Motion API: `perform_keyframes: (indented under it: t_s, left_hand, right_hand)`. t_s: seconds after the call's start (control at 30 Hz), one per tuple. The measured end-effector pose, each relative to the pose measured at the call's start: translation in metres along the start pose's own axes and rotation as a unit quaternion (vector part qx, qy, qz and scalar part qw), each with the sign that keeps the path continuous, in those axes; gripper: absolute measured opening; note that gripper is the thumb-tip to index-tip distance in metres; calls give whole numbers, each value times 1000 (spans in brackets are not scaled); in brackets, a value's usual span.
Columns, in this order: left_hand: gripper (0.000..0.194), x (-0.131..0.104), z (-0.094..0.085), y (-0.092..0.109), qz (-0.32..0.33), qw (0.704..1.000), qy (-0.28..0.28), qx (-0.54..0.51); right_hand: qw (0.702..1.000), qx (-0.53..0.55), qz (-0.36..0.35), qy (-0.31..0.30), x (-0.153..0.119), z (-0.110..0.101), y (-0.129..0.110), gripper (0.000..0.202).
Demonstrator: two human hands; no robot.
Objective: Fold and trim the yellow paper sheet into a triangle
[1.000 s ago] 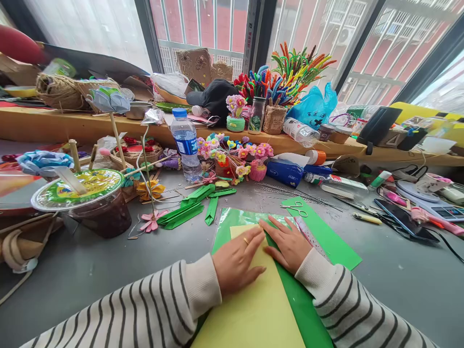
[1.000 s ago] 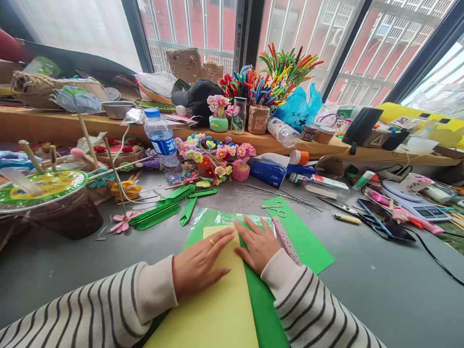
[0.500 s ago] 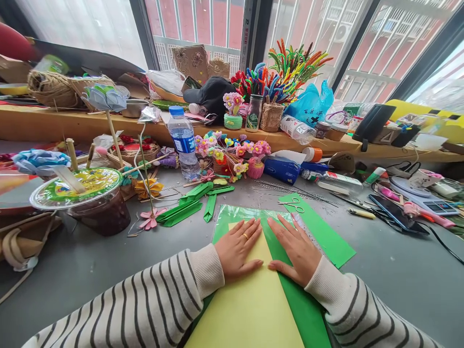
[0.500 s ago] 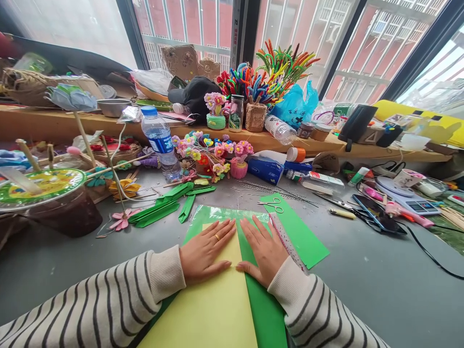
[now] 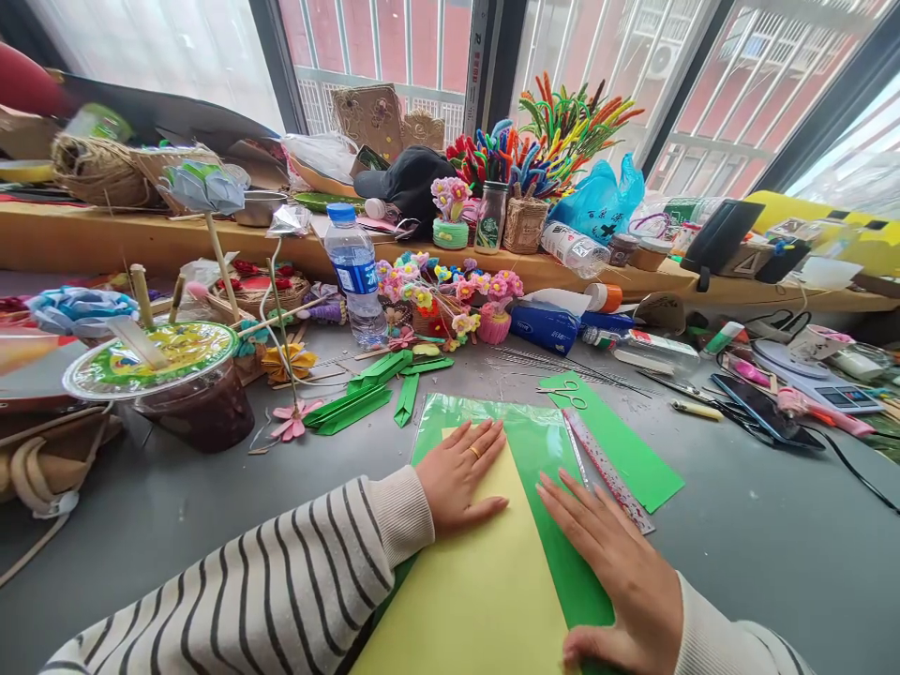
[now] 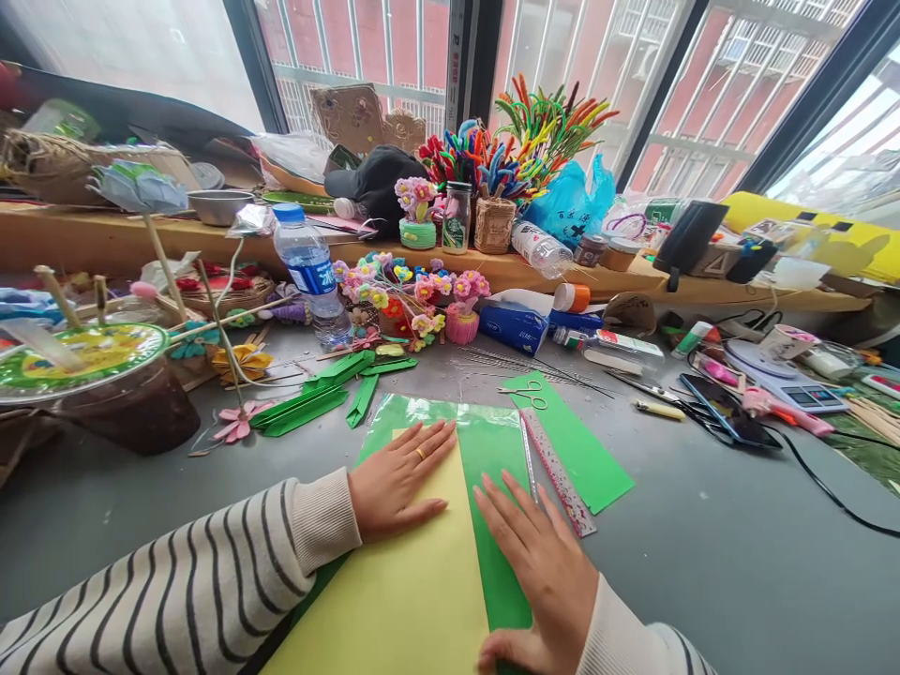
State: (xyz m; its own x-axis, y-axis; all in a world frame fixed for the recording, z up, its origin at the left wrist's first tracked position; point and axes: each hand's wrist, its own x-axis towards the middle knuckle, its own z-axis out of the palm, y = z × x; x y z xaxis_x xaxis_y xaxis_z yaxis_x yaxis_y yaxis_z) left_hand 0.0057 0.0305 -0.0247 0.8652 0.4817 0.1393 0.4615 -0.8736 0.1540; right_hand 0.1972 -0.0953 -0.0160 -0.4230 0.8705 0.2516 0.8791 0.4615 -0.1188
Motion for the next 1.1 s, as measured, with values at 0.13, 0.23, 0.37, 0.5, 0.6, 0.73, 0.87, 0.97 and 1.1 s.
perform_keyframes:
  t_s: [0.13,0.23,0.37,0.5,0.6,0.73,0.87,0.97,1.1]
  left_hand:
    - [57,6,-12,-3,-20,999,-29,27]
    - [47,10,-15,-2,-13,998,-41,35]
    - [52,10,-7,1,-7,999,-42,32]
    - [62,7,0,-1,-8,999,-36,28]
    - [60,7,1,-2,-14,999,-33,27]
    - [60,7,2,-1,-22,999,-27,29]
    - [60,6,3,-2,-19,999,-24,31]
    - [59,6,3,-2,-24,999,-19,32]
    - [58,6,3,-1,-25,999,-18,28]
  right_hand:
    - [999,17,-18,43,18,-3,11,46]
    - [996,6,-14,90,40,2,16,24]
    - [994,1,-22,105,53,16,6,25]
    - [993,5,-26,117,39,23,-5,32]
    - [993,-23,-52,100,20,21,-8,35]
    - [988,-74,-89,107,0,21,-9,38]
    - [974,-86,-108,178,-11,22,-16,38]
    - [968,-83,-92,217,-17,19,-22,37]
    - [965,-100,-101,222,-24,25,-27,35]
